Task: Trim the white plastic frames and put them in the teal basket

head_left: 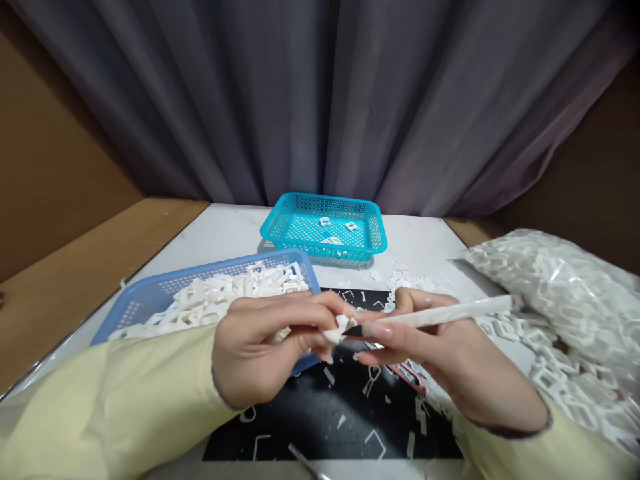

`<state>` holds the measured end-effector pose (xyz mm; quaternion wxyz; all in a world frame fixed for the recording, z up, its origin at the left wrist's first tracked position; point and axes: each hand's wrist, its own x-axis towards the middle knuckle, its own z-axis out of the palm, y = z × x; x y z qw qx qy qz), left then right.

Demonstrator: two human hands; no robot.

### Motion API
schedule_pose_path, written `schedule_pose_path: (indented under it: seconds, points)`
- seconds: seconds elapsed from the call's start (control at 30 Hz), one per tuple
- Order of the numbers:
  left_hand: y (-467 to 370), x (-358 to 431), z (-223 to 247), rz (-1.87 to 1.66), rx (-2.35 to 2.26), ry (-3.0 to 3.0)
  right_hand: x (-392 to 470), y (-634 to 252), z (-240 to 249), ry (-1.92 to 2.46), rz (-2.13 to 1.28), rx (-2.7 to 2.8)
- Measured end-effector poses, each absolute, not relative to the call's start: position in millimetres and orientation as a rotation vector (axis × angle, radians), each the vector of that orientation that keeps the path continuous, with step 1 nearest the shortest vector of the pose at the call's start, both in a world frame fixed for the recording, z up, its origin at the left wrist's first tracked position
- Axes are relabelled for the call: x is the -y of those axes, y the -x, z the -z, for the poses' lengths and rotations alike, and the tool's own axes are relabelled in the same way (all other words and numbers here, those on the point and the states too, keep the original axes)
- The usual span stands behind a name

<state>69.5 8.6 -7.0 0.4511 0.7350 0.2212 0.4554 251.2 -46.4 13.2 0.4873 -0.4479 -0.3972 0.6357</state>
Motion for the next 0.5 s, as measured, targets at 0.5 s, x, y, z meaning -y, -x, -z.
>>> schedule_pose_path:
  seconds: [0.5]
  points:
    - [-78.3,-13.7,4.6,-0.884,-0.634,-1.684,58.0,-252.8,-8.9,1.389,-0.36,1.913]
